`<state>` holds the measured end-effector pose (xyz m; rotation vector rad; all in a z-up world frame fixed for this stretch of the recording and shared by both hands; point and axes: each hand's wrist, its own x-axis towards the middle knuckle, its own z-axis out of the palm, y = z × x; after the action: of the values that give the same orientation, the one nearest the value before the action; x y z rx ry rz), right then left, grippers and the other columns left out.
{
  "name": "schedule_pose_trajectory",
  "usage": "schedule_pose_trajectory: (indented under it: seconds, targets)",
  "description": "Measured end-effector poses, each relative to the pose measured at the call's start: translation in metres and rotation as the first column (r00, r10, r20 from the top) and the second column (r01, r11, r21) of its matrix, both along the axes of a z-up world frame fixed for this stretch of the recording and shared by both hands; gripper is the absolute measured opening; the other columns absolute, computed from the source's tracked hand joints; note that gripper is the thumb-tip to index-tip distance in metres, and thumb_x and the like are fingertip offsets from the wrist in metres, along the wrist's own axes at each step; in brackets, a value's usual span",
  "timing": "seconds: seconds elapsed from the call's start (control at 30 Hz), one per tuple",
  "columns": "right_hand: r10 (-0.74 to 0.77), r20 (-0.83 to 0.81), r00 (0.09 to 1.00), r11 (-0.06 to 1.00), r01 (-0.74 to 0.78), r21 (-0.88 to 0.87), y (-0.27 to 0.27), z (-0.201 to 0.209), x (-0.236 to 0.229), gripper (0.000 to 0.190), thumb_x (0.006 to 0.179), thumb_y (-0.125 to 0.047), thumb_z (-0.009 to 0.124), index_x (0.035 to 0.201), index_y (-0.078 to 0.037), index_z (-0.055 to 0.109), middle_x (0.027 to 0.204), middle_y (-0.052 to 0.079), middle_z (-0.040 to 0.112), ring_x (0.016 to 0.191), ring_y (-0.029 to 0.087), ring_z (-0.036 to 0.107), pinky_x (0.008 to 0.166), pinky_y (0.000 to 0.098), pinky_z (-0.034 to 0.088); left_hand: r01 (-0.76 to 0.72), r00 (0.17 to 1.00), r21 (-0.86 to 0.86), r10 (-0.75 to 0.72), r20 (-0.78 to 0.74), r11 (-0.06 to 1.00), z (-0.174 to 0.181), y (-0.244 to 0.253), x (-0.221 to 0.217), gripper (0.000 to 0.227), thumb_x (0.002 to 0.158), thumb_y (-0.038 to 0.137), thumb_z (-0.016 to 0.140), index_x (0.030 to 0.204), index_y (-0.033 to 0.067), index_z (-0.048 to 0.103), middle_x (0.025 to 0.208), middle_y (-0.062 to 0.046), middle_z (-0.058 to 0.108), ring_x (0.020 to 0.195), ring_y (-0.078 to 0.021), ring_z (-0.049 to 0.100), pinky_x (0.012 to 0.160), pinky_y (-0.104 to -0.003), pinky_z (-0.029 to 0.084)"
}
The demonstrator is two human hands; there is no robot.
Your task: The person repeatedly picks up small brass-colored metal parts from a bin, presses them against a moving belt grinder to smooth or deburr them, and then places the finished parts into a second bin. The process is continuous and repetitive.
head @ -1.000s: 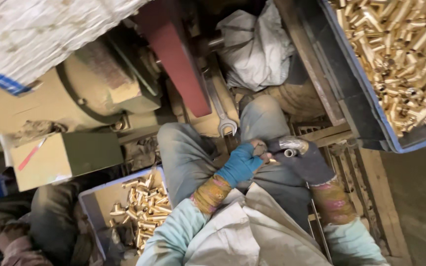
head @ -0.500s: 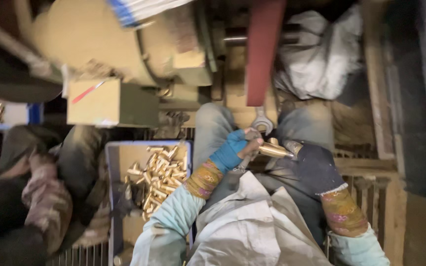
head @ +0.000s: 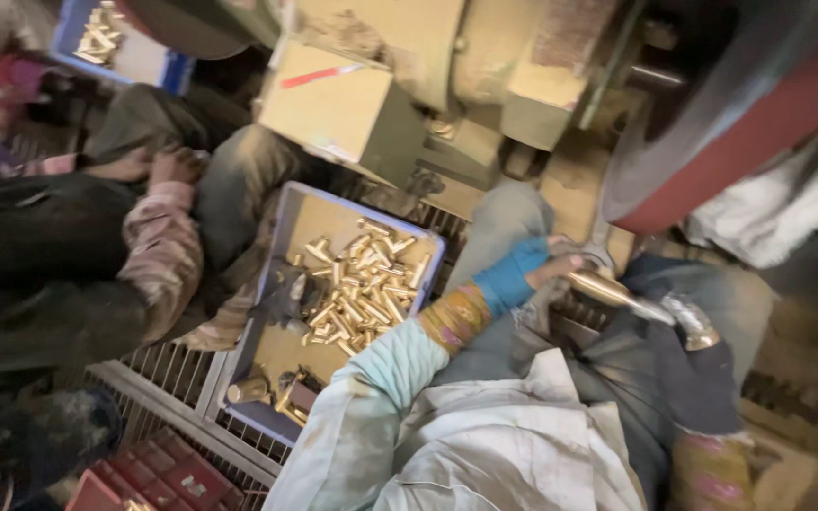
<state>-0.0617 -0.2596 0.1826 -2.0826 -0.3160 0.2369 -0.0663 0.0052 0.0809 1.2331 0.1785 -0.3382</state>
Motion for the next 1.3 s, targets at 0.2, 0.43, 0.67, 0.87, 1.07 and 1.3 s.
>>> schedule_pose_trajectory:
  seconds: [0.2,0.43,0.67,0.87,1.07,1.3]
  targets:
    - [-0.022,0.104,0.994,0.998,0.027,-0.05,0.006,-0.025,0.007,0.028,0.101,-0.013,0.065,0.127,-0.003,0.068,0.124,0.016,0.072,0.118,0.029,0.069,0.104,0.0395,0.052,-0.106,0.985,0.095,0.091,0.145,0.99,-0.043,-0.002,0.01,0.025,0.107,0.026,0.06,0.116,0.0021,0.064,0.105,-0.008,0.066,0.096,-0.0181,0.062,0.086,-0.035,0.052]
    - [-0.012,-0.156,0.988,0.996,0.026,0.091,0.015,-0.028,0.052,0.033,0.092,-0.016,0.068,0.124,-0.007,0.069,0.118,0.01,0.075,0.11,0.024,0.071,0.097,0.0354,0.054,-0.416,0.722,0.728,-0.289,0.628,0.545,-0.134,0.016,0.049,0.021,0.109,-0.001,0.044,0.126,0.0002,0.057,0.109,-0.018,0.057,0.109,-0.0364,0.055,0.101,-0.043,0.048]
    - [-0.017,-0.166,0.986,0.961,-0.03,-0.274,0.013,-0.032,0.08,0.027,0.098,-0.024,0.067,0.122,-0.012,0.072,0.108,0.014,0.073,0.103,0.03,0.067,0.092,0.0426,0.05,-0.46,0.585,0.811,-0.564,0.583,0.361,-0.183,0.017,0.068,0.049,0.096,-0.008,0.057,0.144,-0.0014,0.05,0.097,-0.017,0.058,0.1,-0.0402,0.058,0.097,-0.048,0.048]
    - [-0.169,-0.411,0.896,0.985,0.162,-0.051,0.024,-0.023,0.083,0.023,0.096,-0.021,0.066,0.113,-0.006,0.07,0.096,0.01,0.075,0.09,0.023,0.071,0.082,0.0379,0.053,-0.327,0.869,0.531,0.028,0.493,0.782,-0.14,-0.004,0.069,0.016,0.106,0.012,0.058,0.113,-0.0019,0.054,0.09,-0.012,0.055,0.087,-0.027,0.053,0.085,-0.038,0.048]
    - [-0.086,-0.381,0.921,0.975,0.156,0.158,0.028,-0.032,0.091,0.017,0.095,-0.01,0.061,0.108,-0.003,0.069,0.089,0.005,0.07,0.08,0.013,0.065,0.072,0.0306,0.054,-0.242,0.969,0.34,0.208,0.133,0.909,-0.11,-0.014,0.072,0.031,0.104,0.028,0.061,0.093,0.0007,0.054,0.079,-0.006,0.049,0.073,-0.0173,0.046,0.071,-0.029,0.047]
    - [-0.096,-0.419,0.903,0.993,0.116,0.023,0.023,-0.042,0.099,0.024,0.1,-0.021,0.056,0.093,-0.002,0.068,0.078,0.005,0.07,0.07,0.016,0.066,0.068,0.032,0.053,-0.224,0.972,0.411,0.172,0.16,0.884,-0.168,-0.016,0.068,0.027,0.108,0.023,0.061,0.105,-0.0038,0.06,0.084,-0.014,0.059,0.082,-0.0263,0.057,0.083,-0.033,0.051]
